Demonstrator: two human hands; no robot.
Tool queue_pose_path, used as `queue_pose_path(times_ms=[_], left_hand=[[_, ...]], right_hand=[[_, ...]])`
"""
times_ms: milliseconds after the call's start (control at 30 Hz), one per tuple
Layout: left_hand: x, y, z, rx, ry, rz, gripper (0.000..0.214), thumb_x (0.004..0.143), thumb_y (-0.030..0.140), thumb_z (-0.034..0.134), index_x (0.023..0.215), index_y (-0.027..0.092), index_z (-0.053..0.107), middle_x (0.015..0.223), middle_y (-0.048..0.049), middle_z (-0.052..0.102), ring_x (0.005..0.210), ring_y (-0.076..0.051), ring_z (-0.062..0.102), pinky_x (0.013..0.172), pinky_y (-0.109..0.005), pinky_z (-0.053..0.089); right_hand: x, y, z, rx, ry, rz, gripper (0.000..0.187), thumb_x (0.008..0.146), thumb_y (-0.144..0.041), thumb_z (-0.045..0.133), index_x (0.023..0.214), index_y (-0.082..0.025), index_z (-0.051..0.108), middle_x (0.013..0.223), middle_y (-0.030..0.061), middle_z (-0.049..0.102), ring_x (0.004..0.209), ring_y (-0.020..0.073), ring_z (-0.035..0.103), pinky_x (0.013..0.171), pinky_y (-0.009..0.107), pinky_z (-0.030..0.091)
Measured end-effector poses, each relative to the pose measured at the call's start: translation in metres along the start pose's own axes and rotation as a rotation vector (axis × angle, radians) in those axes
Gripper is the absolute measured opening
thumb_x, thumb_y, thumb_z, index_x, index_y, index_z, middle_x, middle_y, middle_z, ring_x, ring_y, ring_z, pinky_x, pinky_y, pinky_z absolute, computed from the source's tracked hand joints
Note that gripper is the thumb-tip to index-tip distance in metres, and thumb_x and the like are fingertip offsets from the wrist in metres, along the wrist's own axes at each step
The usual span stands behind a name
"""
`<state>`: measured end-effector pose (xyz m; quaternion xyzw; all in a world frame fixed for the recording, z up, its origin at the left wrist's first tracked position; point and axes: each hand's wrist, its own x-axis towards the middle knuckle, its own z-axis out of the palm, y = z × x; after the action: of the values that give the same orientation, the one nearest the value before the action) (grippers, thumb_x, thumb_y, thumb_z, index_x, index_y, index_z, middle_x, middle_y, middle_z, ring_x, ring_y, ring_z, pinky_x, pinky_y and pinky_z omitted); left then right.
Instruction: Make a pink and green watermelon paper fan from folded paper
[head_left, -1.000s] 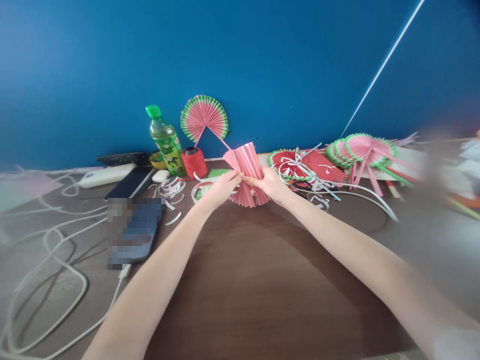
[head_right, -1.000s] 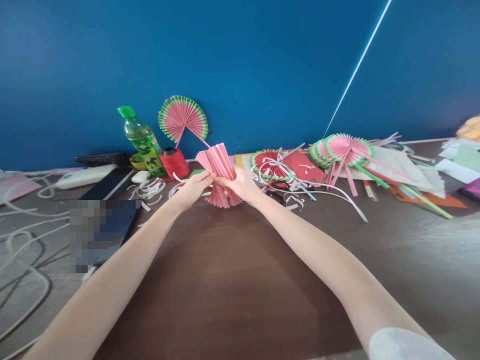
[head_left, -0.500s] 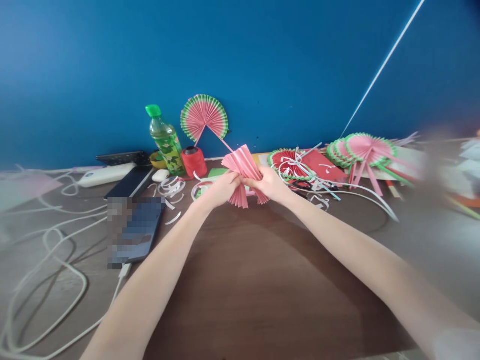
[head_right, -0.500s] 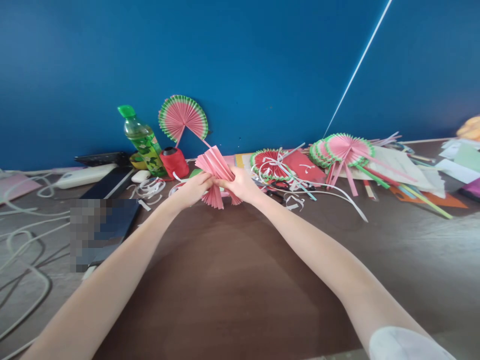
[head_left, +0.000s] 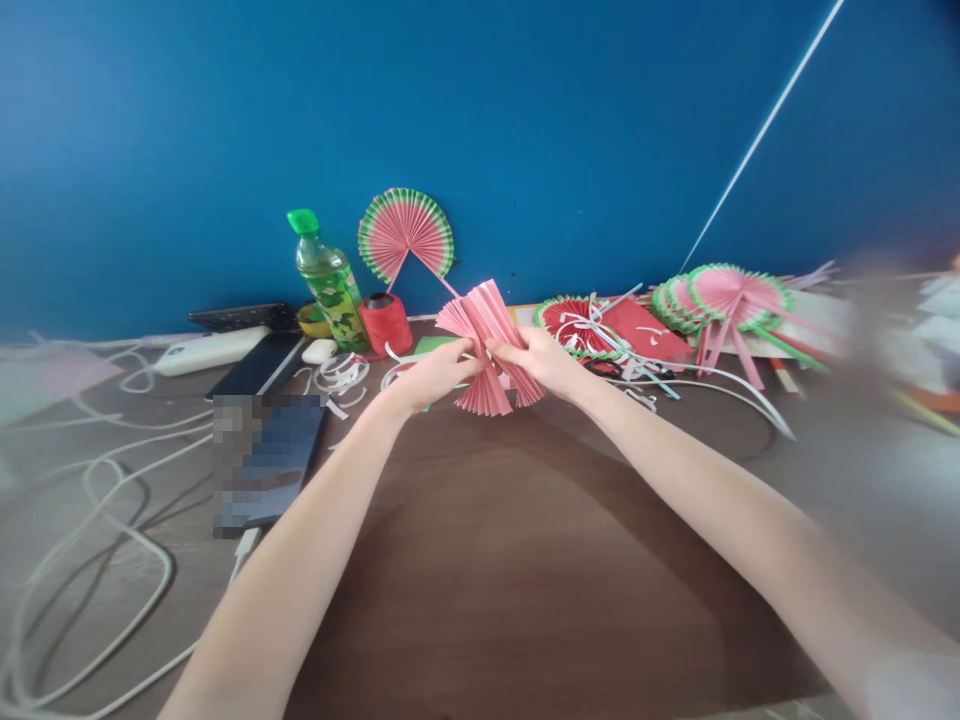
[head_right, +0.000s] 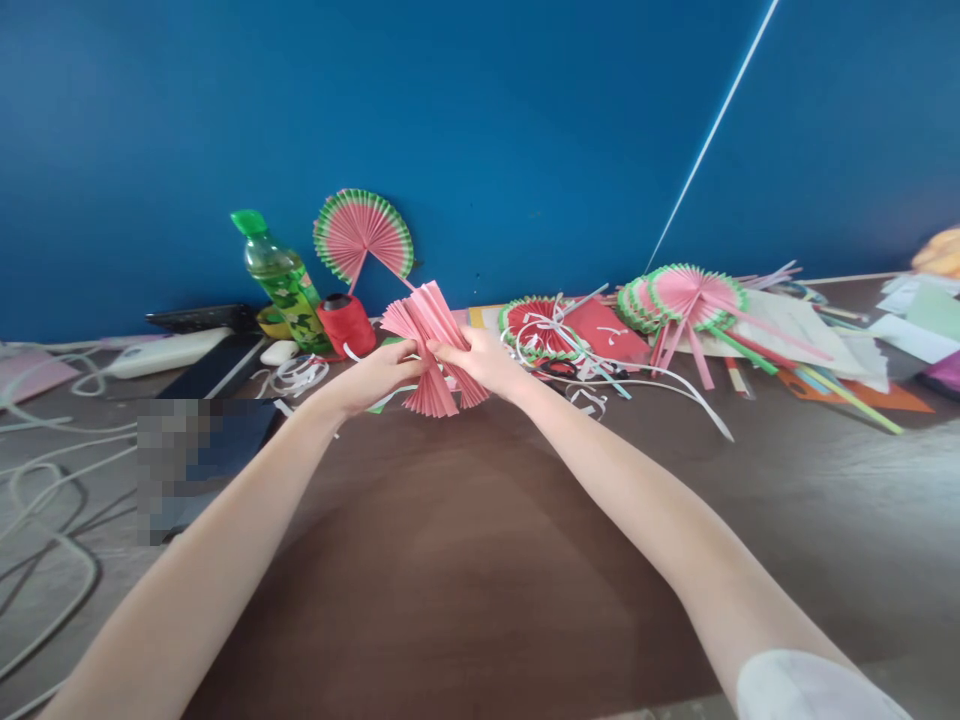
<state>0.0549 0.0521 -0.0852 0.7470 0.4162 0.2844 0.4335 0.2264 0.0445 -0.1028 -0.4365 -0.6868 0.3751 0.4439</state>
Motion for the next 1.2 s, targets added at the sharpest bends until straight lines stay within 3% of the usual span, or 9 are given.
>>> queue_pose_path(times_ms=[200,500,700,1067,1200], left_hand=[[0.0000,-0.0022,-0.0023,-0.052,-0.021,-0.002,0.010,0.072,0.023,0.055,0.077,0.015,0.058,0.074,-0.0020,0.060,0.074,-0.015,0.057,0.073,-0.029,0.046],[0.0013,-0.0037,-0.0016,-0.072,0.040,-0.014,0.013,0.071,0.019,0.052,0.080,0.015,0.060,0.077,-0.0033,0.062,0.075,-0.015,0.057,0.074,-0.029,0.046],[0.0031,-0.0048,-0.0016,-0.077,0.057,-0.002,0.015,0.070,0.017,0.051,0.081,0.014,0.060,0.077,-0.0033,0.062,0.075,-0.014,0.056,0.075,-0.029,0.044],[0.0020,-0.0011,-0.0024,0.188,0.058,0.037,0.022,0.076,0.026,0.047,0.089,0.013,0.060,0.078,-0.0022,0.059,0.069,-0.014,0.052,0.069,-0.028,0.041],[0.0029,-0.0013,-0.0022,0.274,0.066,0.064,0.016,0.077,0.026,0.046,0.079,0.014,0.057,0.072,-0.0004,0.056,0.065,-0.014,0.049,0.066,-0.027,0.038]], right_hand=[[-0.0006,-0.0025,0.0012,0.281,-0.095,0.117,0.024,0.071,-0.033,0.058,0.089,-0.016,0.060,0.076,0.0033,0.065,0.066,0.0174,0.061,0.066,0.034,0.052],[0.0007,0.0022,0.0011,0.204,-0.037,0.036,0.048,0.070,-0.026,0.054,0.117,-0.020,0.047,0.101,0.0045,0.064,0.087,0.0206,0.062,0.081,0.040,0.051],[0.0011,0.0007,-0.0011,0.126,-0.016,-0.023,0.046,0.073,-0.032,0.059,0.115,-0.018,0.051,0.111,0.0076,0.063,0.104,0.0241,0.057,0.096,0.046,0.043],[0.0006,-0.0001,-0.0049,-0.039,0.022,-0.035,0.045,0.073,-0.042,0.062,0.109,-0.015,0.055,0.108,0.0110,0.064,0.101,0.0263,0.060,0.093,0.047,0.045],[0.0006,-0.0010,-0.0054,-0.111,0.029,-0.056,0.044,0.073,-0.042,0.062,0.108,-0.015,0.056,0.108,0.0105,0.064,0.101,0.0269,0.059,0.092,0.047,0.045]])
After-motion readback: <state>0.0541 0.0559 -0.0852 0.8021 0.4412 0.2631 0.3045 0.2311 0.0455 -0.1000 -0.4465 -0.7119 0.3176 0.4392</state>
